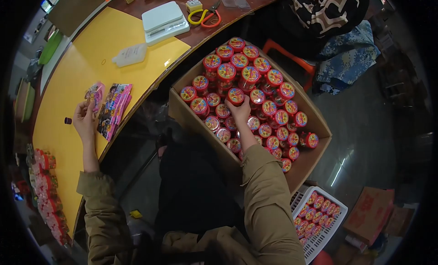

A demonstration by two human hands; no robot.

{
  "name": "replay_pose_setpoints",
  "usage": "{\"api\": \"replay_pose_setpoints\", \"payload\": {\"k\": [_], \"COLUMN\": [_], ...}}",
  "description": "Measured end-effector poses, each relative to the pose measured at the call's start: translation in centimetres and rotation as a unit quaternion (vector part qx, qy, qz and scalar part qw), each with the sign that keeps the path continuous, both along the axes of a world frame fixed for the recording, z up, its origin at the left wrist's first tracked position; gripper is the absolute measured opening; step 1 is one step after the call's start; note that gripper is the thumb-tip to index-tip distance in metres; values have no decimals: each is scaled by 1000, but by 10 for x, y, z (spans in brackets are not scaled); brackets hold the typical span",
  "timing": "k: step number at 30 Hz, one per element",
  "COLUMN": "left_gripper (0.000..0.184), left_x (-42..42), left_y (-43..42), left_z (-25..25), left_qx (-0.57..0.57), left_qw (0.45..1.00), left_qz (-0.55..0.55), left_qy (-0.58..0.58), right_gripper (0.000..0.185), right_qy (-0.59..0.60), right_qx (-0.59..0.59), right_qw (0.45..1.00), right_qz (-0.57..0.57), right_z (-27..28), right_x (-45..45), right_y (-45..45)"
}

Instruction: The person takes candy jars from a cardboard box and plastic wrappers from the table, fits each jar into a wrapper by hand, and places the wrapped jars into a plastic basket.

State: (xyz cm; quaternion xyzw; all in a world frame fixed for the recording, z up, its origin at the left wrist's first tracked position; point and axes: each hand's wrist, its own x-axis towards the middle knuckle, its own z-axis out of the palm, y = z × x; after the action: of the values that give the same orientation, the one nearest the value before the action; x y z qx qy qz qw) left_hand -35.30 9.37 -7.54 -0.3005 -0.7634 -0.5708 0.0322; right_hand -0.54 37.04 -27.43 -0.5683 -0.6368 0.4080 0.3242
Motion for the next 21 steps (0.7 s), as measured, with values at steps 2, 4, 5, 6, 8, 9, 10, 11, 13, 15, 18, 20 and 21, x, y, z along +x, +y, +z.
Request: {"api": "replay_pose_setpoints", "payload": {"k": [2, 4, 5, 6, 8, 9, 10, 11, 13, 15, 18, 20, 21], "left_gripper": [14, 13, 12, 11, 11, 11, 12, 13, 13, 15, 25, 28, 31], "left_x": [9, 33, 54, 75, 111, 134, 158, 181, 214, 242, 272, 294, 295], "left_y": [-4, -5, -1, 1, 3, 6, 9, 11, 10, 3, -15, -30, -36], "left_z": [9, 30, 42, 50, 59, 65, 72, 79, 78, 80, 83, 88, 87], "left_qx": [-65, -126, -102, -77, -60, -44, -50, -55, -42, -16, -8, 8, -8], "left_qw": [982, 929, 954, 974, 982, 979, 966, 949, 939, 909, 848, 803, 771], "left_qz": [10, 27, 6, -14, -99, -150, -207, -264, -334, -412, -512, -523, -557], "left_qy": [175, 348, 282, 215, 151, 135, 149, 162, 70, -61, -135, -285, -308], "right_gripper": [70, 67, 67, 66, 69, 71, 79, 84, 100, 107, 112, 111, 109], "right_qy": [90, 208, 250, 290, 388, 451, 479, 505, 500, 479, 455, 419, 398], "right_qx": [-19, -36, -59, -83, -117, -150, -167, -211, -261, -354, -225, -199, -183], "right_qw": [996, 977, 965, 951, 904, 861, 831, 790, 744, 742, 741, 761, 775], "right_qz": [9, 20, 46, 72, 136, 181, 229, 277, 359, 309, 440, 454, 456], "right_z": [5, 18, 28, 41, 101, 120, 129, 154, 196, 185, 239, 252, 255], "right_x": [13, 28, 40, 50, 63, 70, 78, 84, 101, 124, 141, 154, 161], "right_y": [-10, -22, -27, -37, -67, -81, -93, -110, -140, -153, -181, -199, -208]}}
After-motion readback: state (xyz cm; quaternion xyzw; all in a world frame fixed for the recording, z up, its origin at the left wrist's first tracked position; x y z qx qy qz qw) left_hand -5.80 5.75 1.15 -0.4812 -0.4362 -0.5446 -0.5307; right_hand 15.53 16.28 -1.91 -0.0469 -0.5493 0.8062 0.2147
